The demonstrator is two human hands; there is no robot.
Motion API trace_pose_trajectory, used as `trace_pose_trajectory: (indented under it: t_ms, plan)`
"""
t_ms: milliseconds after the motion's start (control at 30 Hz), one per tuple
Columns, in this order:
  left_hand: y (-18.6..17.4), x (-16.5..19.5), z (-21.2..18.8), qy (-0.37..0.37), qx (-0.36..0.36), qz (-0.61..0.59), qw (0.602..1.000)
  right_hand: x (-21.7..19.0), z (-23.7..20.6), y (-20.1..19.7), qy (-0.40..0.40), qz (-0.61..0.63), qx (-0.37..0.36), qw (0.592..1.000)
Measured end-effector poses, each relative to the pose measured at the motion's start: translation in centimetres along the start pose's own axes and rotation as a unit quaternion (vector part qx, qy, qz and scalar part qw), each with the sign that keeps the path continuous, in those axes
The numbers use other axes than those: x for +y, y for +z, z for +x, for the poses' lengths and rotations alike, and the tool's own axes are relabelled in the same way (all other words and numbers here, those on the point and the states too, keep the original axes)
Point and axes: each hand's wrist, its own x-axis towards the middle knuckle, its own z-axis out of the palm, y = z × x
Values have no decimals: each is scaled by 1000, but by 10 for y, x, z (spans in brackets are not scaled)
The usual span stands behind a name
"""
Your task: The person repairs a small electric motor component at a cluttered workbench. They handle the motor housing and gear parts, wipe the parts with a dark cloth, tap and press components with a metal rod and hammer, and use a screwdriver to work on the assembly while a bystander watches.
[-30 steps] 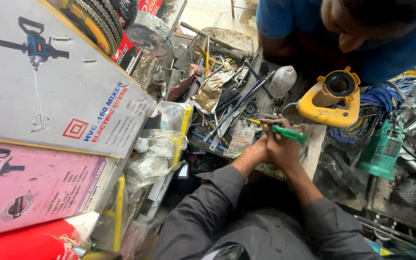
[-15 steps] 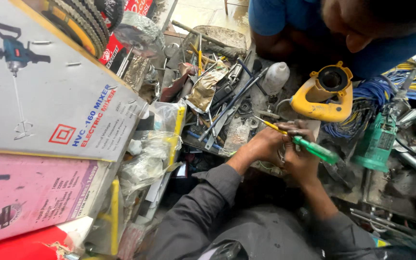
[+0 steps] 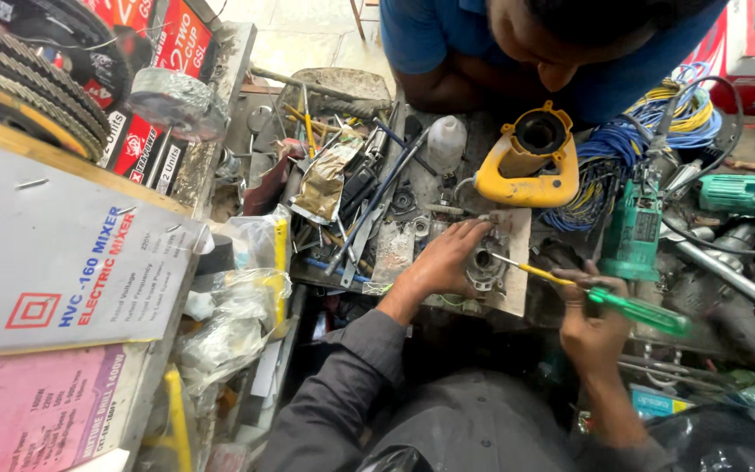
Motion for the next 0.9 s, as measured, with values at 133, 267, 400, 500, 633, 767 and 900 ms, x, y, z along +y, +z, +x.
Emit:
trace_pose_trajectory:
  t_ms: [133, 267, 400, 500, 633, 767, 900]
  plan:
    - [-4, 3, 0, -1, -5, 4, 1000, 14, -10, 10, -18, 9, -50, 999]
    - [-7, 7, 0, -15, -15, 6, 1000, 17, -8, 22, -77, -8, -74, 994]
    - [-11, 13, 1, -43, -33, 10, 998, 6, 1, 33, -158, -30, -106, 981]
    - [-14, 16, 1, -47, -32, 2, 998, -7, 3, 38, -178, -78, -123, 973]
    - [-13, 16, 1, -41, -31, 9, 999, -19, 7, 42, -158, -91, -99, 978]
    - [-13, 12, 1, -21, -23, 8, 999, -19, 17, 38, -69, -104, -104, 987]
    - [-12, 11, 0, -27, -28, 7, 999, -6, 25, 32, 46, -126, -71, 988]
